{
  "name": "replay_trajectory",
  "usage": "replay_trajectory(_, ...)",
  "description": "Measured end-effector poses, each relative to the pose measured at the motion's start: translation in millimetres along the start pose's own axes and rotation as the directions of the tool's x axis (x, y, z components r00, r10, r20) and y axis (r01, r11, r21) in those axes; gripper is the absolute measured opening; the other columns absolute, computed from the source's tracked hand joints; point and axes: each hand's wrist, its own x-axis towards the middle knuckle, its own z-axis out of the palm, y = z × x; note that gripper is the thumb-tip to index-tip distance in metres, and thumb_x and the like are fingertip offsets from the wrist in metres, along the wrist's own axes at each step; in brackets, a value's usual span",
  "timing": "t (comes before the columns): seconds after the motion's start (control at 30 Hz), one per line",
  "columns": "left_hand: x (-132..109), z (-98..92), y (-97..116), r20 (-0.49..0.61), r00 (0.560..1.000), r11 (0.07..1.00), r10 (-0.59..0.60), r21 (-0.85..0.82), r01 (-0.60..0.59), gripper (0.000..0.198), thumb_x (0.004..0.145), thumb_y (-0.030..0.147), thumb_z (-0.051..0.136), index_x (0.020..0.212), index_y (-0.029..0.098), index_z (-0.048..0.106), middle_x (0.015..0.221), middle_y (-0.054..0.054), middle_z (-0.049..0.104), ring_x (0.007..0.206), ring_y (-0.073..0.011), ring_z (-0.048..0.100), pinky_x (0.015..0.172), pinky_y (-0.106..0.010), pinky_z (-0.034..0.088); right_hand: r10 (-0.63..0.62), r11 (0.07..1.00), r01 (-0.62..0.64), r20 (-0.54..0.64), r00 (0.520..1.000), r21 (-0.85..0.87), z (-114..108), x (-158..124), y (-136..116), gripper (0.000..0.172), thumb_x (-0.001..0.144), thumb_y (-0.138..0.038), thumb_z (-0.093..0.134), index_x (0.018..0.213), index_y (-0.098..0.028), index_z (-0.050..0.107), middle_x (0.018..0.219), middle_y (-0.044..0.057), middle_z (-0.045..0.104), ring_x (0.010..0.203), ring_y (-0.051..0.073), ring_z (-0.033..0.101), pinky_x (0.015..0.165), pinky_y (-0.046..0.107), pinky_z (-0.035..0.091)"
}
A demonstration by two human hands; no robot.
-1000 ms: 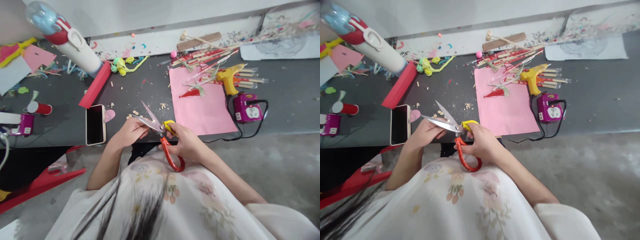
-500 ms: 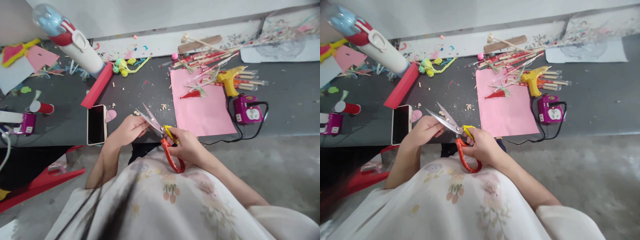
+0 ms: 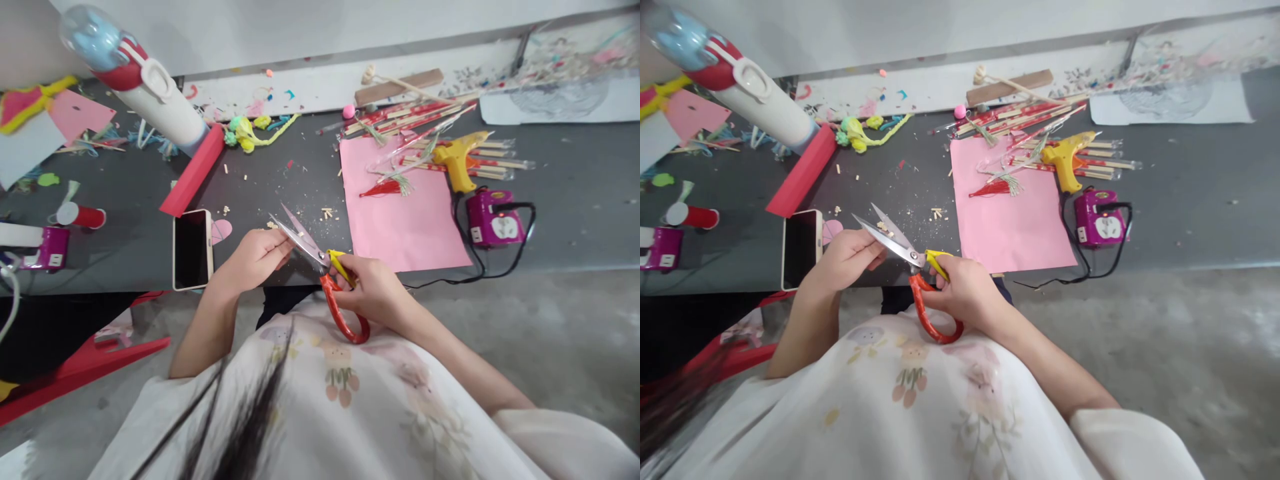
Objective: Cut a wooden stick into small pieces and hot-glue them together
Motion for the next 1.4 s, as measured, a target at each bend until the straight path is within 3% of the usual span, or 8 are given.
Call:
replay_trajectory(0.13, -4, 10.4, -4, -0.150, 0.988, 0.991, 0.037, 0.136, -0.016, 0.036, 0.095, 0.029, 0.044, 0.062, 0.017, 0.054, 0.054, 0.002, 0.054, 0.050, -0.0084, 0.051, 0.052, -0.020, 0.038, -0.002, 1.000, 0.002, -0.034, 0.999, -0.001, 2, 1, 1, 0.025, 0.069, -0.041, 0.062, 0.070, -0.021, 0.048, 0.059, -0.007, 0.047, 0.053, 0.008, 0.035, 0.051, 0.023, 0.029)
replay_trajectory(0.23, -6, 22.1, -11, -0.361, 0.924, 0.948, 0.124, 0.318, -0.003, 0.017, 0.092, 0.026, 0.050, 0.090, 0.017, 0.064, 0.071, 0.001, 0.065, 0.062, -0.0101, 0.059, 0.059, -0.020, 0.042, -0.004, 1.000, 0.005, -0.061, 0.998, 0.012, 3, 1, 2, 0.025, 0.071, -0.044, 0.061, 0.073, -0.021, 0.050, 0.059, -0.007, 0.049, 0.053, 0.008, 0.038, 0.052, 0.023, 0.031)
replay_trajectory(0.33, -7, 30.4, -19, -0.369, 0.864, 0.845, 0.343, 0.522, -0.112, 0.017, 0.090, 0.018, 0.049, 0.083, 0.016, 0.064, 0.072, -0.001, 0.068, 0.067, -0.0107, 0.062, 0.063, -0.020, 0.043, -0.004, 1.000, 0.004, -0.071, 0.997, 0.003, 4, 2, 3, 0.025, 0.072, -0.044, 0.061, 0.077, -0.021, 0.052, 0.060, -0.006, 0.052, 0.053, 0.009, 0.042, 0.053, 0.023, 0.033)
replay_trajectory(0.43, -7, 32.4, -26, -0.339, 0.824, 0.797, 0.454, 0.568, -0.206, 0.019, 0.089, 0.012, 0.048, 0.078, 0.016, 0.063, 0.071, -0.002, 0.068, 0.065, -0.0105, 0.062, 0.062, -0.020, 0.044, 0.009, 1.000, -0.010, -0.062, 0.998, -0.020, 5, 2, 3, 0.025, 0.072, -0.043, 0.063, 0.081, -0.022, 0.054, 0.063, -0.005, 0.055, 0.054, 0.010, 0.046, 0.054, 0.024, 0.035)
replay_trajectory(0.87, -9, 28.4, -17, -0.214, 0.899, 0.866, 0.381, 0.424, -0.265, 0.030, 0.091, 0.015, 0.047, 0.063, 0.016, 0.057, 0.063, 0.001, 0.065, 0.059, -0.0078, 0.060, 0.058, -0.018, 0.042, -0.019, 0.994, 0.014, -0.044, 0.999, -0.110, 8, -2, 10, 0.062, 0.061, -0.063, 0.072, 0.102, -0.021, 0.051, 0.092, 0.003, 0.059, 0.078, 0.018, 0.055, 0.068, 0.031, 0.044)
replay_trajectory(1.17, -8, 23.4, -12, -0.155, 0.962, 0.948, 0.226, 0.264, -0.181, 0.036, 0.093, 0.022, 0.044, 0.059, 0.017, 0.056, 0.058, 0.002, 0.062, 0.055, -0.0082, 0.056, 0.058, -0.018, 0.042, -0.071, 0.991, 0.060, -0.085, 0.994, -0.117, 10, -1, 9, 0.052, 0.070, -0.059, 0.068, 0.100, -0.020, 0.050, 0.091, 0.003, 0.058, 0.079, 0.018, 0.056, 0.071, 0.032, 0.044)
replay_trajectory(1.4, -8, 24.2, -14, -0.126, 0.976, 0.958, 0.178, 0.249, -0.142, 0.039, 0.093, 0.025, 0.042, 0.058, 0.017, 0.056, 0.058, 0.000, 0.063, 0.054, -0.0086, 0.055, 0.057, -0.019, 0.042, -0.035, 0.988, 0.027, -0.052, 0.998, -0.154, 7, -2, 5, 0.043, 0.077, -0.056, 0.063, 0.094, -0.020, 0.049, 0.087, 0.003, 0.058, 0.073, 0.016, 0.054, 0.066, 0.030, 0.041)
